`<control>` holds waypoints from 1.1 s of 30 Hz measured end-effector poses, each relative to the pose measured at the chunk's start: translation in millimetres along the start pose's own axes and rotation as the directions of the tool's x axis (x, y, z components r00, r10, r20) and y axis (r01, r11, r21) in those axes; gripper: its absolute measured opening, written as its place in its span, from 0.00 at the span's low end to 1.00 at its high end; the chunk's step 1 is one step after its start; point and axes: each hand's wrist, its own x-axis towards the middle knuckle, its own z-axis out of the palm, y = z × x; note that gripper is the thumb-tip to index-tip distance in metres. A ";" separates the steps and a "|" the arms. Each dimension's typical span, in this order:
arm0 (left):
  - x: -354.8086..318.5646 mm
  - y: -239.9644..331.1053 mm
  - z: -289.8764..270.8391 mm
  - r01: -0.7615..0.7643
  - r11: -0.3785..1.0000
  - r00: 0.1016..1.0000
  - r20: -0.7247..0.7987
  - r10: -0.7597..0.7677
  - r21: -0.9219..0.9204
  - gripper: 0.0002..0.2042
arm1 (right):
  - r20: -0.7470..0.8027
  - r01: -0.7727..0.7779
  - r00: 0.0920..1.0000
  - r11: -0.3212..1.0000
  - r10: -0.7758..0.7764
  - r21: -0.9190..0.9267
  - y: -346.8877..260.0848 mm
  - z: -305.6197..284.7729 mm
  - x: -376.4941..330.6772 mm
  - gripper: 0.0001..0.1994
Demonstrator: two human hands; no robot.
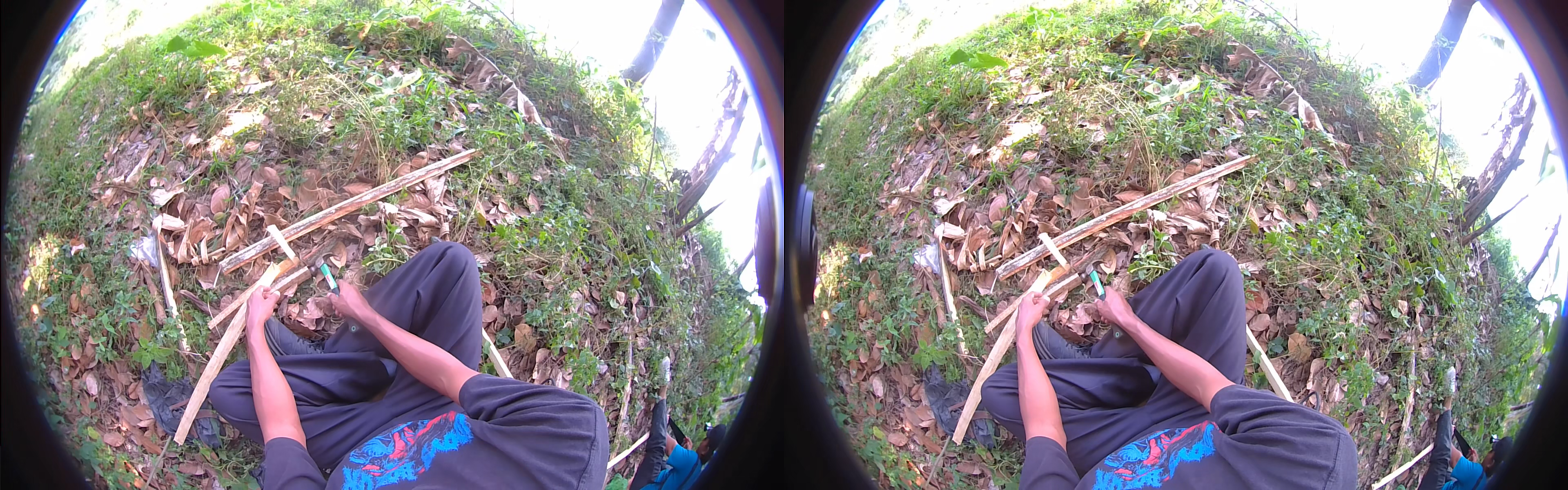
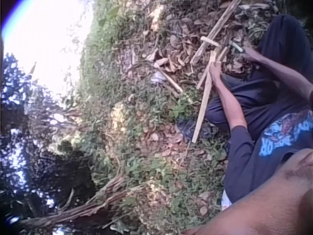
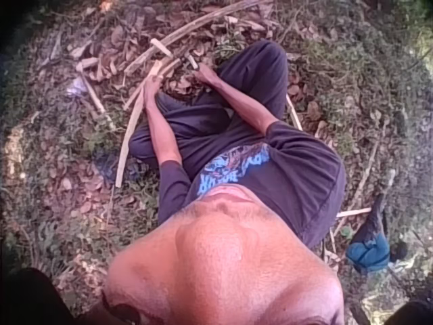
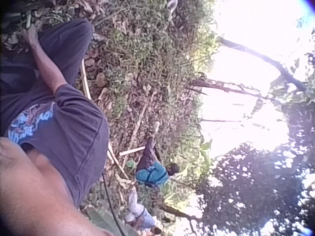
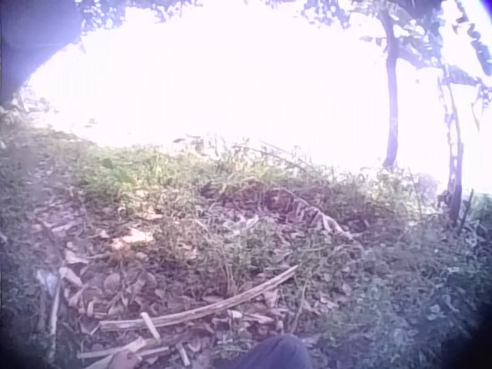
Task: The person sits on the ground and uses a green-handled knife to carve and shape a long, thin piece of light-colored wood. They hold the wood with their left hand and repeatedly scrape the blade along its length to remove thin strips of material.
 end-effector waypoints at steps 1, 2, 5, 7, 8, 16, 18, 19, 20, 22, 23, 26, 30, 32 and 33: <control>-0.2 1.1 0.9 0.000 1.000 1.000 0.002 0.000 0.002 0.25 | -0.001 -0.001 1.000 1.000 0.001 -0.002 0.4 -0.8 -0.2 0.14; -0.8 1.8 1.5 0.000 1.000 1.000 0.003 0.000 0.005 0.25 | -0.001 -0.002 1.000 1.000 0.002 -0.003 0.6 -1.3 -0.2 0.14; -1.3 4.0 1.8 -0.007 1.000 1.000 0.001 0.007 0.011 0.25 | 0.001 -0.014 1.000 1.000 0.014 -0.001 3.0 -1.4 1.8 0.14; -1.1 4.8 1.7 -0.008 1.000 1.000 0.005 0.007 0.007 0.25 | 0.003 -0.013 1.000 1.000 0.013 -0.008 5.7 -1.3 4.2 0.14; -0.6 5.4 1.7 -0.005 1.000 1.000 0.010 0.005 0.002 0.25 | 0.004 -0.006 1.000 1.000 0.006 -0.017 7.1 -1.6 5.5 0.14; -0.4 0.3 0.7 0.004 1.000 1.000 0.010 -0.004 -0.016 0.24 | 0.001 -0.013 1.000 1.000 0.013 -0.022 4.9 1.4 4.3 0.14; -1.5 0.0 -0.4 0.002 1.000 1.000 0.003 -0.002 -0.015 0.24 | 0.005 -0.019 1.000 1.000 0.019 -0.020 4.0 1.8 2.7 0.14; -2.4 1.0 -0.6 -0.005 1.000 1.000 -0.003 0.005 -0.008 0.24 | 0.005 -0.019 1.000 1.000 0.019 -0.014 4.1 1.7 2.5 0.14; -3.5 1.7 -0.8 -0.011 1.000 1.000 -0.010 0.011 -0.002 0.24 | 0.005 -0.019 1.000 1.000 0.020 -0.007 4.2 1.9 2.5 0.14; -7.5 13.2 0.9 -0.016 1.000 1.000 -0.008 0.016 -0.001 0.23 | -0.005 -0.024 1.000 1.000 0.024 0.009 8.9 -1.1 2.5 0.13; -9.5 18.8 2.2 -0.011 1.000 1.000 -0.005 0.011 -0.006 0.22 | -0.011 -0.025 1.000 1.000 0.026 0.018 11.7 -2.9 2.7 0.13; -18.3 8.5 6.8 -0.040 0.999 0.998 -0.045 0.040 0.007 0.18 | -0.001 -0.003 1.000 1.000 0.003 -0.013 20.0 1.8 -3.0 0.13; -0.5 8.7 -9.2 -0.250 0.966 0.874 -0.415 0.252 0.060 0.14 | -0.007 -0.014 1.000 1.000 0.014 -0.012 9.3 2.7 9.9 0.11; -1.9 18.6 -18.4 -0.361 0.929 0.830 -0.427 0.359 0.079 0.19 | -0.033 0.025 0.999 0.997 -0.028 -0.069 5.9 -9.5 12.4 0.10; -9.3 27.9 -16.7 -0.344 0.927 0.841 -0.389 0.375 0.148 0.22 | -0.038 0.012 0.999 0.996 -0.015 -0.085 10.8 -11.7 9.9 0.10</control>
